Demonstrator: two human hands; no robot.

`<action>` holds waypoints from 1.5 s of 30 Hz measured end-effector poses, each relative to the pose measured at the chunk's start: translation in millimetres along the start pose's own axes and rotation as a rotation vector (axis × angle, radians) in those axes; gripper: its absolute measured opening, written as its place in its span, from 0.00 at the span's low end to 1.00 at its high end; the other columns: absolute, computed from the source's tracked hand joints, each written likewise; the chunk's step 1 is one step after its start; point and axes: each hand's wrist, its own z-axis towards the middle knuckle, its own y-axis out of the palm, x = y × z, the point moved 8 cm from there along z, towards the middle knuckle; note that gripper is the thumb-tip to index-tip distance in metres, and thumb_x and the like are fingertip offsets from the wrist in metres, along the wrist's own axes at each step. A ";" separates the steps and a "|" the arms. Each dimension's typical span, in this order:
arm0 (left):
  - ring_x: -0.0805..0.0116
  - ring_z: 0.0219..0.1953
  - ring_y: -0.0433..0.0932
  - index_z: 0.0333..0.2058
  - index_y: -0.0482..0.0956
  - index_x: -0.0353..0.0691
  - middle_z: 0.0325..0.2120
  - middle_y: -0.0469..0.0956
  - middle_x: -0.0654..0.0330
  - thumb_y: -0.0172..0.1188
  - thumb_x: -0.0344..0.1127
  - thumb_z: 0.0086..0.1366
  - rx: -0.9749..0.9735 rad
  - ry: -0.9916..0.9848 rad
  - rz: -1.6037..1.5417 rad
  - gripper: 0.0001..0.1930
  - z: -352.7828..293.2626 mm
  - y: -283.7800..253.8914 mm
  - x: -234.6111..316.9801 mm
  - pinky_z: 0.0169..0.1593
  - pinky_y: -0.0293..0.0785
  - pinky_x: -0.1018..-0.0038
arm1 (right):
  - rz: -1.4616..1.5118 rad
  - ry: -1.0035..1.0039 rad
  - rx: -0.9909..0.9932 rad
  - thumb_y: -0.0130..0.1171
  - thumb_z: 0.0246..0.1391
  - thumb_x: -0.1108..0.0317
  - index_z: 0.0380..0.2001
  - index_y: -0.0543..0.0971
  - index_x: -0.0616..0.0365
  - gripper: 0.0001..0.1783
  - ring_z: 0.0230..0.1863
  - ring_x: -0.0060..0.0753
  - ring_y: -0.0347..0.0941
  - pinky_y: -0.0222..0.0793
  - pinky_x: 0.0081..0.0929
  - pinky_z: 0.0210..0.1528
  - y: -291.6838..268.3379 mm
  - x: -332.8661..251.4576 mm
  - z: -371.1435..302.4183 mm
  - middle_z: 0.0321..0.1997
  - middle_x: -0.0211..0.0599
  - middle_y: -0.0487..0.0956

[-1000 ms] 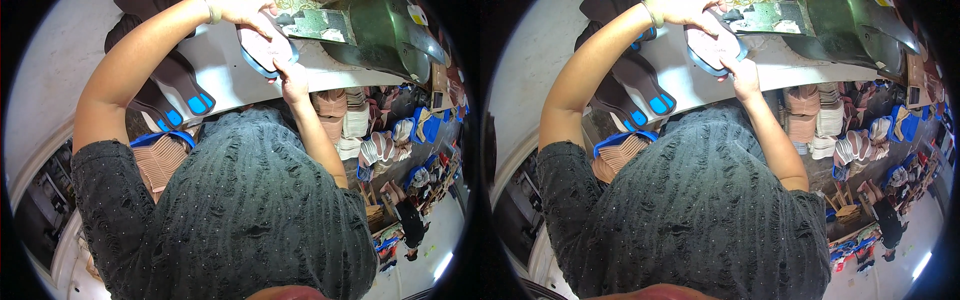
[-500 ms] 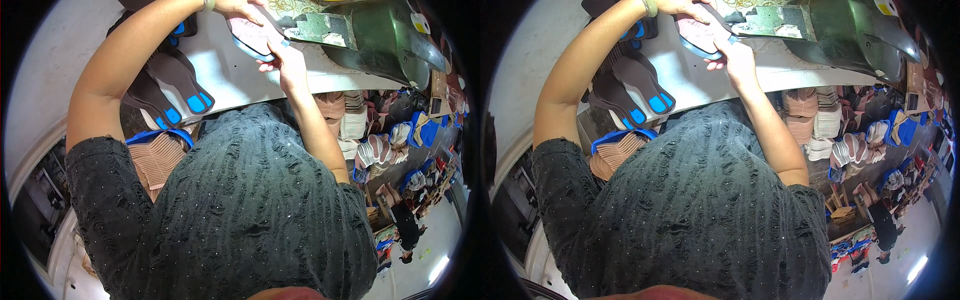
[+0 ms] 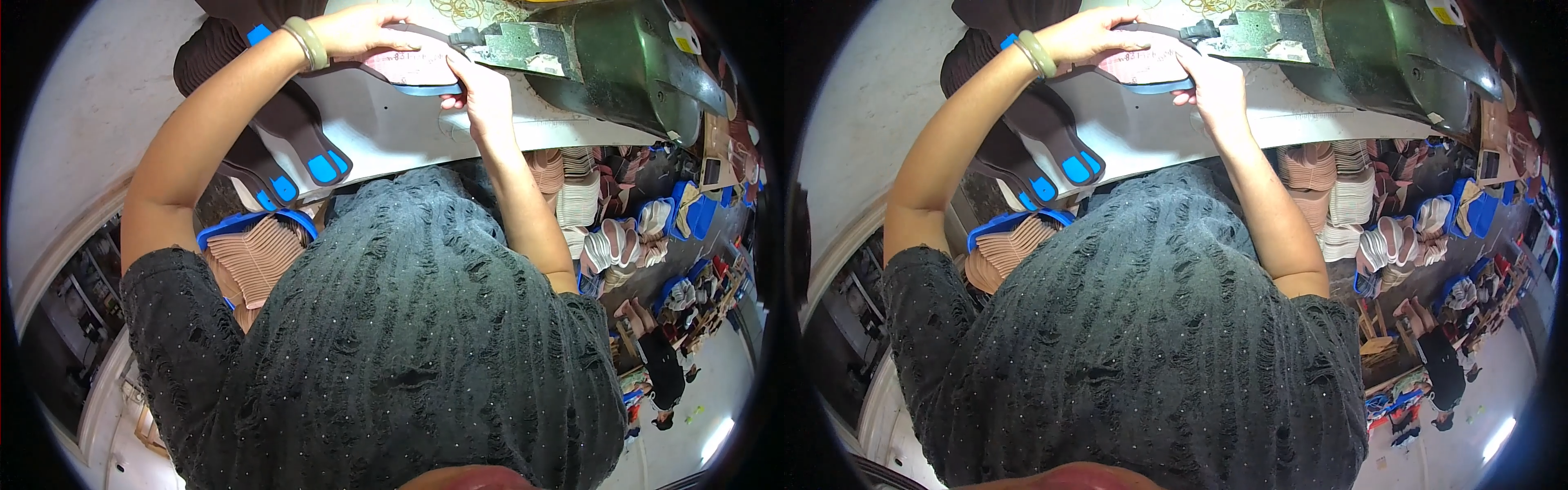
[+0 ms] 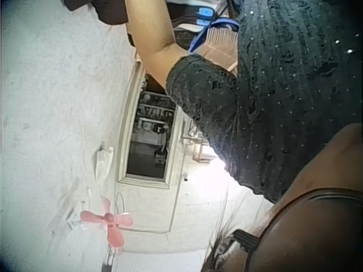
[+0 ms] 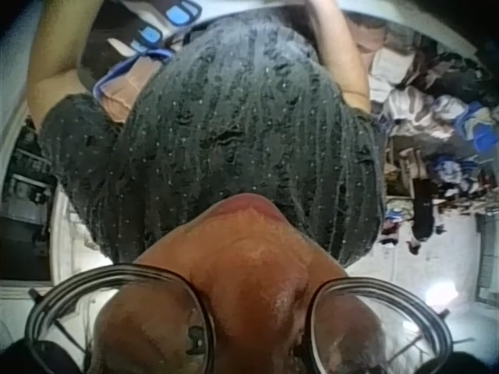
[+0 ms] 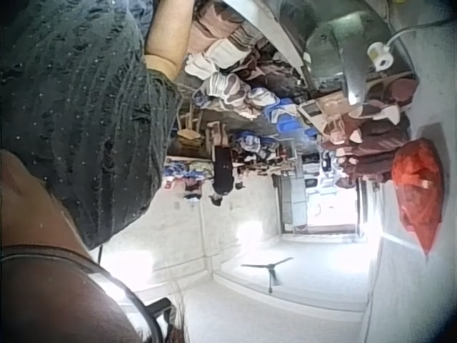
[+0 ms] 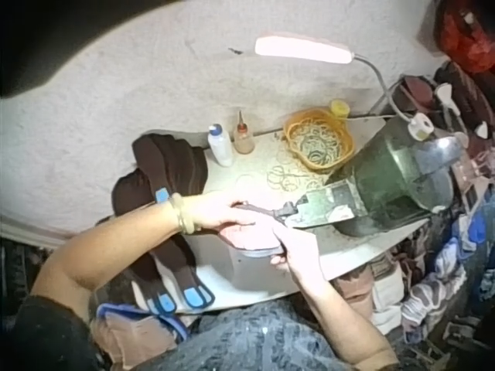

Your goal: The recorder is assembling and inspecting shoe components, specifically insoles and outsoles, in a factory setting.

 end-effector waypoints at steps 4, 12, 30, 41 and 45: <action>0.67 0.47 0.72 0.54 0.68 0.39 0.46 0.74 0.55 0.58 0.35 0.61 0.190 -0.195 -0.250 0.23 -11.9 7.5 -30.9 0.52 0.68 0.73 | -0.010 -0.052 -0.009 0.57 0.56 0.63 0.38 0.80 0.65 0.15 0.15 0.18 0.70 0.61 0.12 0.19 -2.8 -8.0 -2.2 0.19 0.34 0.77; 0.68 0.46 0.72 0.52 0.71 0.38 0.44 0.75 0.56 0.57 0.39 0.62 0.371 -0.068 0.041 0.21 -20.1 1.8 -46.9 0.52 0.67 0.75 | -0.074 -0.021 -0.087 0.60 0.54 0.62 0.29 0.80 0.65 0.13 0.20 0.20 0.73 0.65 0.14 0.24 -2.3 6.5 -5.6 0.22 0.37 0.79; 0.59 0.49 0.73 0.54 0.70 0.40 0.48 0.73 0.52 0.57 0.47 0.62 0.752 0.035 0.205 0.25 -32.8 13.6 -66.7 0.53 0.67 0.71 | -0.072 -0.074 -0.037 0.62 0.51 0.61 0.21 0.78 0.61 0.14 0.16 0.20 0.71 0.62 0.14 0.21 -3.1 -9.6 3.8 0.18 0.32 0.76; 0.54 0.48 0.74 0.54 0.67 0.40 0.44 0.75 0.46 0.58 0.52 0.59 0.926 -0.092 0.368 0.29 -29.0 28.0 -62.1 0.52 0.69 0.67 | -0.312 -0.070 -0.139 0.63 0.51 0.61 0.28 0.80 0.62 0.13 0.25 0.18 0.74 0.66 0.13 0.29 -23.4 -2.1 1.4 0.23 0.33 0.79; 0.51 0.44 0.77 0.50 0.68 0.37 0.40 0.77 0.47 0.59 0.52 0.59 0.947 -0.011 0.260 0.28 -20.4 33.5 -57.5 0.47 0.72 0.65 | -0.222 -0.063 -0.275 0.59 0.54 0.63 0.34 0.80 0.64 0.13 0.32 0.22 0.77 0.70 0.16 0.37 -30.9 1.1 0.6 0.31 0.37 0.81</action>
